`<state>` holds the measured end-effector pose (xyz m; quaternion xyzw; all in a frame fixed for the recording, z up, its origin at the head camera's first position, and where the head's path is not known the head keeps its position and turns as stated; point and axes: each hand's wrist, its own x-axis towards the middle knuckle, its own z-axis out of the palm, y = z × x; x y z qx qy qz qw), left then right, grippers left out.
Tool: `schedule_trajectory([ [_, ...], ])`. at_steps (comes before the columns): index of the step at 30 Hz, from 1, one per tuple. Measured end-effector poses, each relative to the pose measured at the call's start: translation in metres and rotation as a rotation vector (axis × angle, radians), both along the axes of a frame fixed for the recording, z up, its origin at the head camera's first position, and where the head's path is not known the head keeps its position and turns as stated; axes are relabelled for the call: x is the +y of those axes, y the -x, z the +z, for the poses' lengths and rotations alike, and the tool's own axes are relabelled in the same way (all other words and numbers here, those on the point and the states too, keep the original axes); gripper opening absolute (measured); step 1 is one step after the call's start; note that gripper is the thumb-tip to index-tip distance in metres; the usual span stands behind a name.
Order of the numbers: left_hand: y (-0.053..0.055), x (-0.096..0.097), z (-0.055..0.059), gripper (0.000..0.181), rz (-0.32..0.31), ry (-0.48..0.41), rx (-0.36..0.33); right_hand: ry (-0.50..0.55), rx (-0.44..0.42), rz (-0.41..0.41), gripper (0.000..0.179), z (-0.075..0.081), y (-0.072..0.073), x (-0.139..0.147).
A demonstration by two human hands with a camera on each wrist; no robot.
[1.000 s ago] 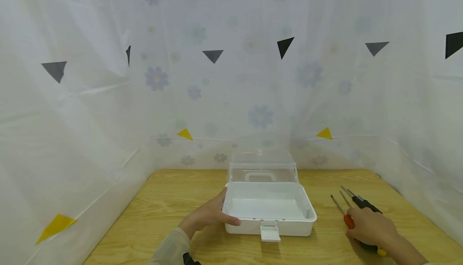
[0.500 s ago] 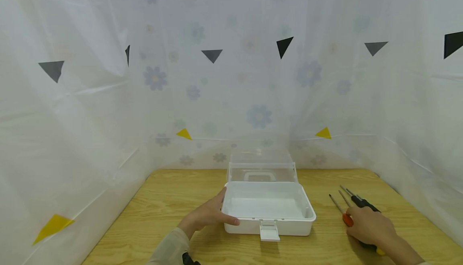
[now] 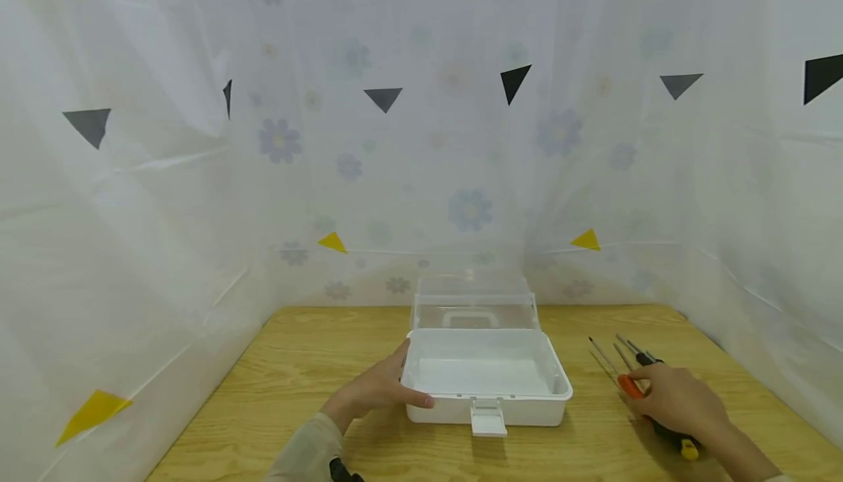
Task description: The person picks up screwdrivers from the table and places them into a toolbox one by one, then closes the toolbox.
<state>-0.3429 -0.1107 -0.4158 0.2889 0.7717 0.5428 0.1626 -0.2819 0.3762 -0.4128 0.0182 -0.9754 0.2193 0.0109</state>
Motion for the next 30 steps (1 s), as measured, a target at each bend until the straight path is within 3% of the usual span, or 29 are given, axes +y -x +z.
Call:
schedule_trajectory([
  [10, -0.001, 0.001, -0.001, 0.124, -0.023, -0.014, -0.013, 0.096, 0.036, 0.030, 0.068, 0.006, 0.001, 0.012],
  [14, -0.001, 0.001, 0.000, 0.124, -0.018, -0.015, -0.009, 0.187, 0.009, 0.042, 0.071, 0.009, 0.002, 0.016],
  [24, -0.001, 0.000, 0.000, 0.124, -0.005, -0.015, -0.021, 0.514, -0.050, 0.022, 0.059, 0.016, -0.003, 0.033],
  [30, 0.000, 0.000, 0.000, 0.126, 0.000, -0.006, -0.019, 0.844, -0.128, 0.043, 0.024, 0.014, -0.004, 0.046],
])
